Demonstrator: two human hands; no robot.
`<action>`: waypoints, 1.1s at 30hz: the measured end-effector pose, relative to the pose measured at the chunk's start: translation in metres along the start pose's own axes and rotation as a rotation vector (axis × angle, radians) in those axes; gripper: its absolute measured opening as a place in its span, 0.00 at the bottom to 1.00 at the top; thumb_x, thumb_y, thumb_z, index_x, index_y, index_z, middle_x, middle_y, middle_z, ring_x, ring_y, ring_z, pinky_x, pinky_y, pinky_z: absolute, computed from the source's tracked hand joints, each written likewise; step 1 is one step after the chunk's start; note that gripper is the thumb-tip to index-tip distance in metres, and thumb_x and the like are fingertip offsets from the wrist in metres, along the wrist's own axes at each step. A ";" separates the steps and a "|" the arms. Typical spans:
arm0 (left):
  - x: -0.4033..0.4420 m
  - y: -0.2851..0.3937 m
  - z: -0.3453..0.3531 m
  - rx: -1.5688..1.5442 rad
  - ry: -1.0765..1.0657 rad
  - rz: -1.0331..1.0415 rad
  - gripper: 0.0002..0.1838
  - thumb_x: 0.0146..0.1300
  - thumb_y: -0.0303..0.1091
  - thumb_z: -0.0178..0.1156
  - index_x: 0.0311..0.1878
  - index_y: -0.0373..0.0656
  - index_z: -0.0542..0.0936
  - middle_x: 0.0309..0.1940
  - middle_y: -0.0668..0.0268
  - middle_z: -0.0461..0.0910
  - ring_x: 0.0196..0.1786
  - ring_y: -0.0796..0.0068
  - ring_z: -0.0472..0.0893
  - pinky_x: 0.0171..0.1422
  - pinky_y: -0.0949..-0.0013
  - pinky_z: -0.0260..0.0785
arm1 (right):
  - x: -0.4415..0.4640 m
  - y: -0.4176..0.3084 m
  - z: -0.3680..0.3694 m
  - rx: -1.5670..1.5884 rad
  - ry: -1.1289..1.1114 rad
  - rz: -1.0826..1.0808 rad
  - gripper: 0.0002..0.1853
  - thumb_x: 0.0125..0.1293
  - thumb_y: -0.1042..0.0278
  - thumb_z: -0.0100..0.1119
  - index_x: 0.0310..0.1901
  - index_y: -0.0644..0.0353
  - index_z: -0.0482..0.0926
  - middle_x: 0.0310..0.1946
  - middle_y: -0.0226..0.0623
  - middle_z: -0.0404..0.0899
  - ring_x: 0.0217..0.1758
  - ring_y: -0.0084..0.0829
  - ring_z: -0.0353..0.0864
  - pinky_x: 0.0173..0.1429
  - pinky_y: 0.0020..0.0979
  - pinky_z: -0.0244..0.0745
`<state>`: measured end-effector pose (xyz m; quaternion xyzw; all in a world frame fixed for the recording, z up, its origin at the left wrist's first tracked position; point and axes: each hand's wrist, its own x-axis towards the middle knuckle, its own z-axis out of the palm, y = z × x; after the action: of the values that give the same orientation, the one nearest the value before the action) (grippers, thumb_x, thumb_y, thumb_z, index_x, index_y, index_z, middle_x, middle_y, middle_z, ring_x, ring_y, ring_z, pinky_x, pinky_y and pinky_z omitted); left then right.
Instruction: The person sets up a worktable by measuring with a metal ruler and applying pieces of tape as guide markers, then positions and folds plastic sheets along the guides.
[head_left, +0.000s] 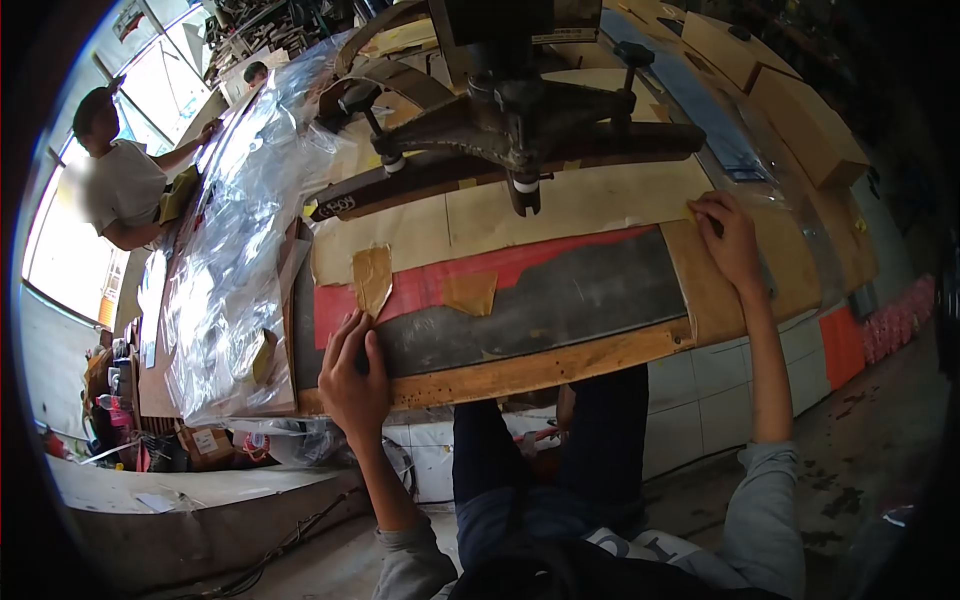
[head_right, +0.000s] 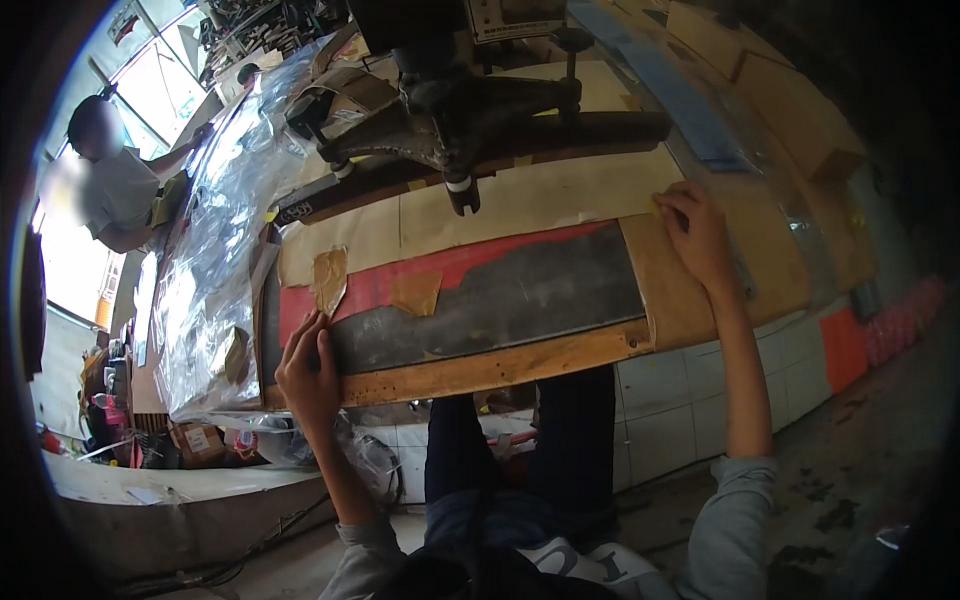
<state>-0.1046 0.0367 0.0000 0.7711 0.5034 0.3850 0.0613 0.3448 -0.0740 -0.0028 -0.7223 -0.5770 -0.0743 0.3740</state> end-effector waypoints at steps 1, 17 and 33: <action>0.001 0.000 0.000 0.003 0.000 -0.005 0.11 0.64 0.29 0.57 0.47 0.38 0.83 0.48 0.56 0.82 0.55 0.59 0.80 0.59 0.62 0.70 | 0.001 0.000 0.000 -0.015 -0.003 -0.001 0.11 0.60 0.80 0.55 0.43 0.64 0.82 0.40 0.40 0.78 0.44 0.39 0.80 0.48 0.32 0.74; 0.005 0.007 0.002 0.043 -0.026 -0.066 0.12 0.63 0.25 0.54 0.46 0.35 0.82 0.47 0.55 0.82 0.55 0.57 0.80 0.62 0.59 0.68 | 0.006 -0.013 -0.003 -0.042 0.000 0.032 0.11 0.57 0.84 0.55 0.42 0.64 0.82 0.39 0.41 0.76 0.43 0.41 0.79 0.46 0.35 0.73; 0.005 0.008 0.004 0.062 -0.027 -0.114 0.12 0.63 0.25 0.54 0.46 0.36 0.83 0.47 0.57 0.83 0.55 0.58 0.80 0.65 0.57 0.66 | 0.006 -0.017 -0.004 -0.042 -0.019 0.072 0.11 0.58 0.84 0.55 0.42 0.65 0.81 0.41 0.41 0.76 0.44 0.40 0.79 0.46 0.35 0.74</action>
<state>-0.0949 0.0380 0.0037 0.7478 0.5575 0.3545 0.0661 0.3333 -0.0705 0.0109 -0.7509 -0.5525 -0.0660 0.3556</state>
